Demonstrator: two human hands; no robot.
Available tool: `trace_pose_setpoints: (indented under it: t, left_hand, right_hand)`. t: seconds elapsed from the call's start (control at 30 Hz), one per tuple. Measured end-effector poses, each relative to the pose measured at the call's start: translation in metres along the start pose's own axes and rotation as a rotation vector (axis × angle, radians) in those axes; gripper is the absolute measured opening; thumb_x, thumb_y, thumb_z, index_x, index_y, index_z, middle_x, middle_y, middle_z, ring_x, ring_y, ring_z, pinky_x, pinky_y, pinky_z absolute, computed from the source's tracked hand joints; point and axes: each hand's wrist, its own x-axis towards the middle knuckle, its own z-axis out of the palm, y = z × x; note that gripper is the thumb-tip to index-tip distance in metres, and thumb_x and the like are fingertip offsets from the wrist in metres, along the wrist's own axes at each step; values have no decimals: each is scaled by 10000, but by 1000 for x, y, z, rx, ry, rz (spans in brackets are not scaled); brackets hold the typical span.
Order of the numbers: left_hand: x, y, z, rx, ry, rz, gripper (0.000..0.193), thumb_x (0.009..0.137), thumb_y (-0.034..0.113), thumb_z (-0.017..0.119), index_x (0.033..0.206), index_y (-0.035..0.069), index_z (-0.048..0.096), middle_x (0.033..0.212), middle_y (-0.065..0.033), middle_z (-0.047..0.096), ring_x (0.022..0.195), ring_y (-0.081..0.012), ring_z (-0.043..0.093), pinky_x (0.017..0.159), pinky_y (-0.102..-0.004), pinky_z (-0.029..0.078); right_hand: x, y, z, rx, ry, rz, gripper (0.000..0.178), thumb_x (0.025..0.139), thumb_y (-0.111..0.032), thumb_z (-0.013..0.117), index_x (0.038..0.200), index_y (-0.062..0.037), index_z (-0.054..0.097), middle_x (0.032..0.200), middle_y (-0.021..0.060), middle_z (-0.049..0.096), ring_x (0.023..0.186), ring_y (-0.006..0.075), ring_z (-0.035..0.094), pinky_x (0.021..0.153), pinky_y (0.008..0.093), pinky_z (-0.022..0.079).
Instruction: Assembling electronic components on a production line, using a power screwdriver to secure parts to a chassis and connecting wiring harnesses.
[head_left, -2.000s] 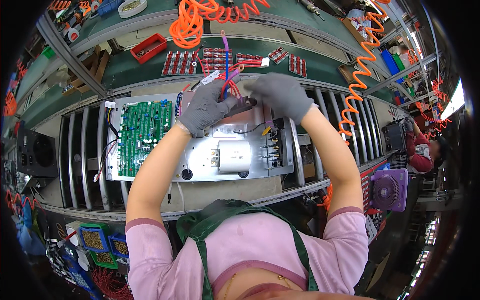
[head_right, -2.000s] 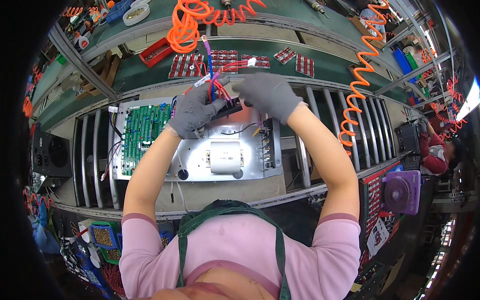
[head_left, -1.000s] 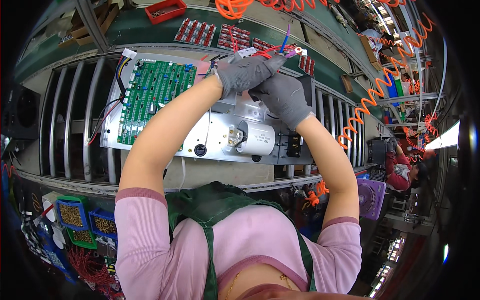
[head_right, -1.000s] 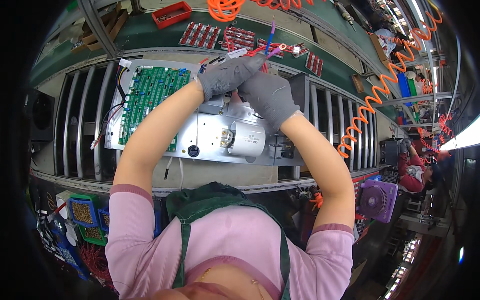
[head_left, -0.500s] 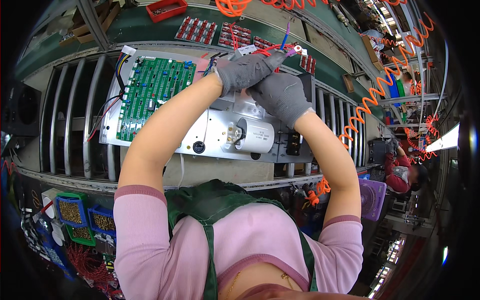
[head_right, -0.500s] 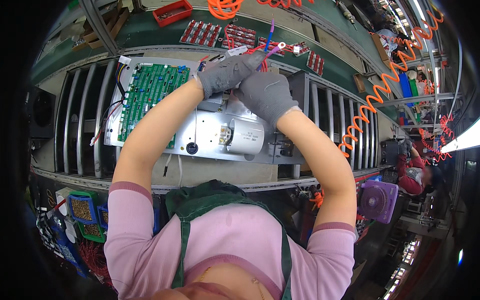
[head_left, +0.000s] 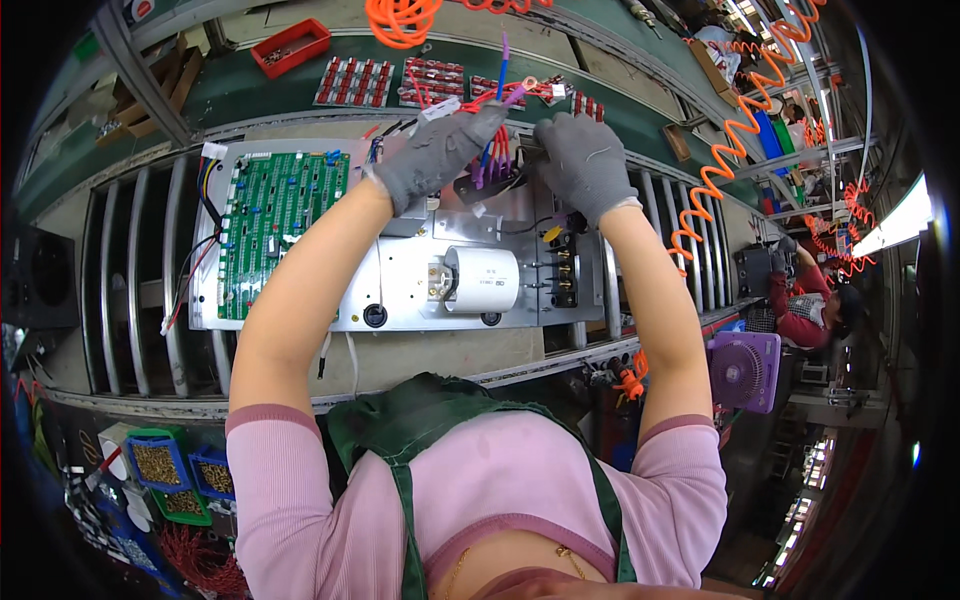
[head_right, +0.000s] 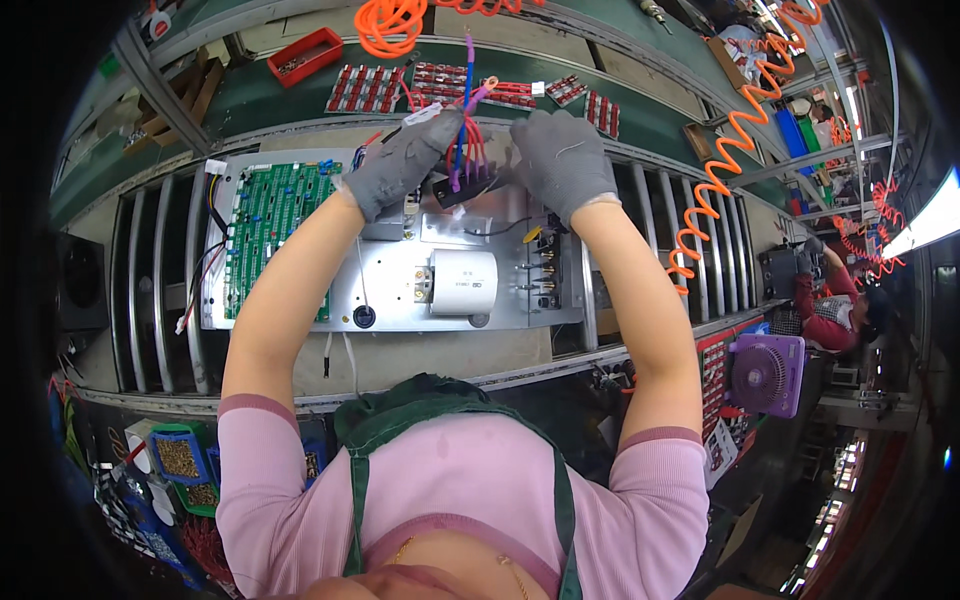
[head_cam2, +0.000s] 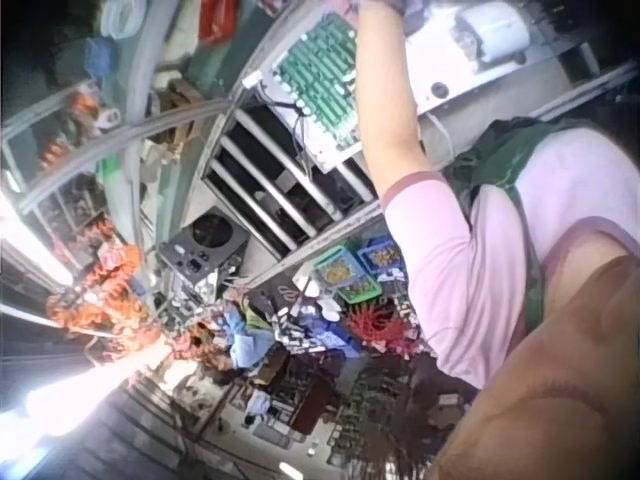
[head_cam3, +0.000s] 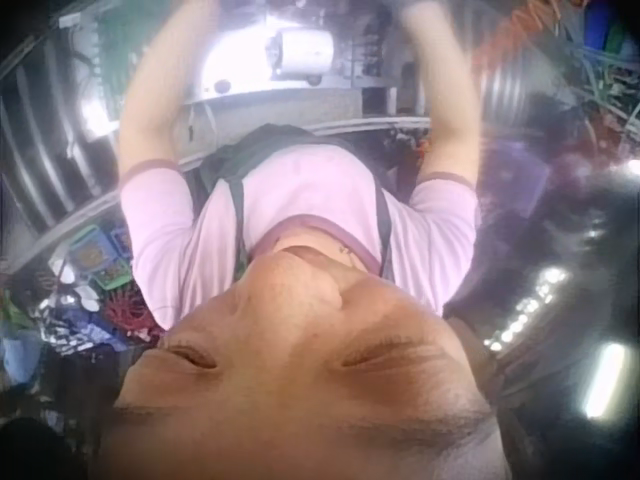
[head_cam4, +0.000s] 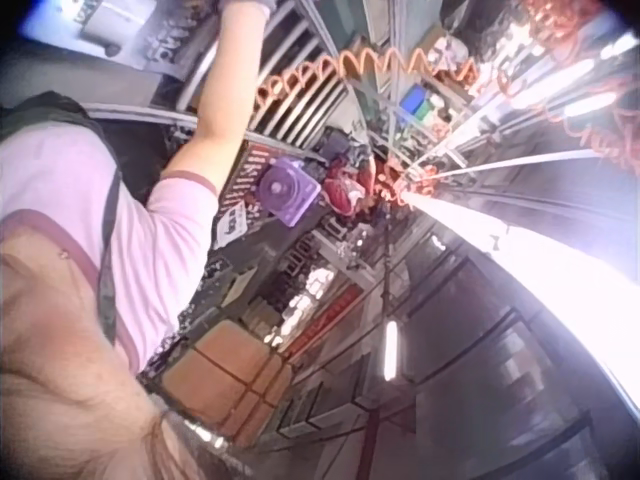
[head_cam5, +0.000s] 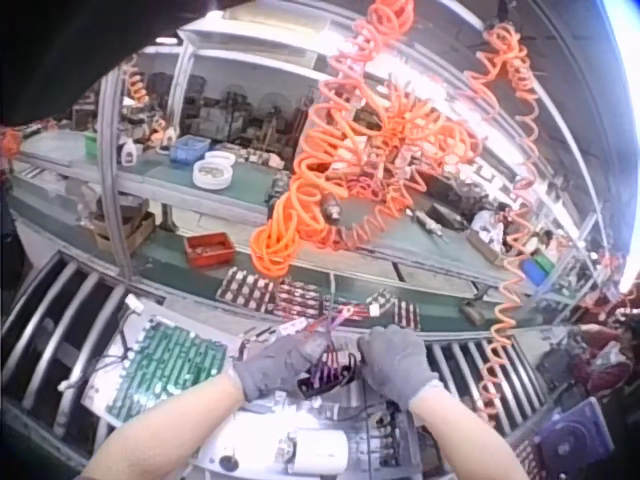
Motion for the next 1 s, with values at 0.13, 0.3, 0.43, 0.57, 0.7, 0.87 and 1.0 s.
trace_pose_setpoints:
  t: [0.13,0.3,0.43,0.57,0.7,0.87,1.0]
  left_hand:
    - [-4,10,1,-136,76,-9,445,964,445,380,1077,54,559,802,-140,579,733,-277,578,715,-366,463]
    - [-1,33,0,181,43,-156,382,834,410,602,974,58,647,803,-78,611,764,-175,589,736,-311,470]
    - [0,31,8,49,-46,-203,223,814,217,643,964,52,649,850,-48,638,775,-130,593,747,-296,475]
    - [-13,22,12,41,-19,-233,158,814,98,613,955,37,650,968,-76,658,830,-123,604,787,-276,475]
    - [-11,26,20,-1,-27,-224,199,825,29,597,1018,2,637,1187,-117,595,935,-134,598,843,-275,471]
    - [-14,39,27,-10,9,-335,311,842,-22,582,1153,-12,571,1171,-79,590,962,-118,578,878,-258,458]
    - [-9,24,24,154,-80,-318,388,822,-26,606,1207,13,576,1161,-48,599,983,-88,558,886,-263,451]
  right_hand:
    - [7,5,9,14,-174,-155,221,738,-219,664,955,-175,680,921,59,612,892,284,606,790,412,492]
    - [22,62,31,640,-79,114,360,777,-378,583,984,-105,692,1028,156,658,927,272,641,859,367,489]
    - [24,89,69,1302,20,550,365,834,-405,586,846,-48,663,674,35,577,583,128,514,563,282,424]
    - [-44,90,44,1491,409,345,395,852,-434,591,897,-45,639,733,29,584,621,97,518,562,244,423]
    - [-215,61,49,1797,-80,304,335,850,-290,617,986,16,638,834,83,650,726,133,606,599,240,460]
    - [-380,-16,288,1048,-754,502,395,742,-269,675,1034,-4,650,915,230,658,812,265,659,691,359,512]
    - [-506,-41,459,1238,155,1419,533,656,-73,794,1130,0,563,955,71,618,826,208,564,750,344,482]
